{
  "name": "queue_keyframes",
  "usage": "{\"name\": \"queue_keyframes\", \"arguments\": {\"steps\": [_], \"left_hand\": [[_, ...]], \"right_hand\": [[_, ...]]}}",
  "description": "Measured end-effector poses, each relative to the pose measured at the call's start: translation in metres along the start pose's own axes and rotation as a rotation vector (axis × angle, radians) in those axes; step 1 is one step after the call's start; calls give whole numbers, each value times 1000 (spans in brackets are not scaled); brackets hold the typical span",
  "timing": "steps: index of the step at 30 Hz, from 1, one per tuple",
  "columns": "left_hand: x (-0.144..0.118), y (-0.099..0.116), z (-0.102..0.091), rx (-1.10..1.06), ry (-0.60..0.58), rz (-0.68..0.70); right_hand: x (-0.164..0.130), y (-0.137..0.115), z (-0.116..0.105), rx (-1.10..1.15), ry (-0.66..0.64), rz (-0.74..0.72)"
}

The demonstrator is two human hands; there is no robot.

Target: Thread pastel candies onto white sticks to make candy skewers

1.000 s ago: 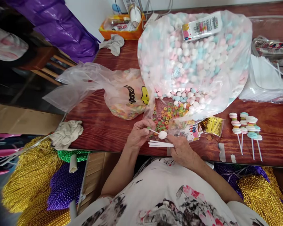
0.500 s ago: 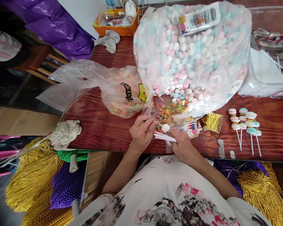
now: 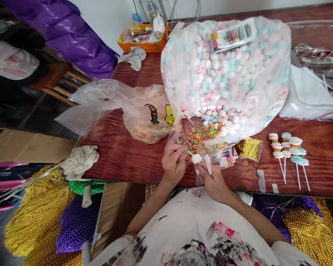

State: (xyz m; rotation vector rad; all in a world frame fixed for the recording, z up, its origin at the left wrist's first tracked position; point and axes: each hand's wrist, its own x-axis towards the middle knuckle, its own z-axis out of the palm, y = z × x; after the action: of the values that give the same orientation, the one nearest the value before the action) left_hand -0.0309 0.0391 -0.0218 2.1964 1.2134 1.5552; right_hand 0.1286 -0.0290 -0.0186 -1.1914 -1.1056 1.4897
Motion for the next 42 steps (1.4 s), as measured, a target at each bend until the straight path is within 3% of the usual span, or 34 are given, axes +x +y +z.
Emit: {"name": "queue_keyframes", "arguments": {"steps": [13, 18, 30, 33, 36, 37, 39, 42], "left_hand": [[-4, 2, 9, -76, 43, -83], [0, 5, 7, -90, 2, -25], [-15, 23, 17, -253, -183, 44], [5, 7, 9, -270, -252, 41], [42, -30, 11, -81, -285, -61], [55, -43, 14, 22, -338, -114], [78, -66, 26, 185, -558, -185], [94, -81, 43, 281, -739, -218]], "right_hand": [[1, 16, -4, -218, 29, -64], [-2, 30, 1, -96, 35, -26], [9, 19, -4, -72, 155, -40], [14, 15, -14, 34, 221, -7], [17, 8, -28, 142, 342, -14], [17, 7, -32, 155, 378, -22], [16, 5, -36, 130, 387, -34], [12, 5, -36, 19, 282, -55]]}}
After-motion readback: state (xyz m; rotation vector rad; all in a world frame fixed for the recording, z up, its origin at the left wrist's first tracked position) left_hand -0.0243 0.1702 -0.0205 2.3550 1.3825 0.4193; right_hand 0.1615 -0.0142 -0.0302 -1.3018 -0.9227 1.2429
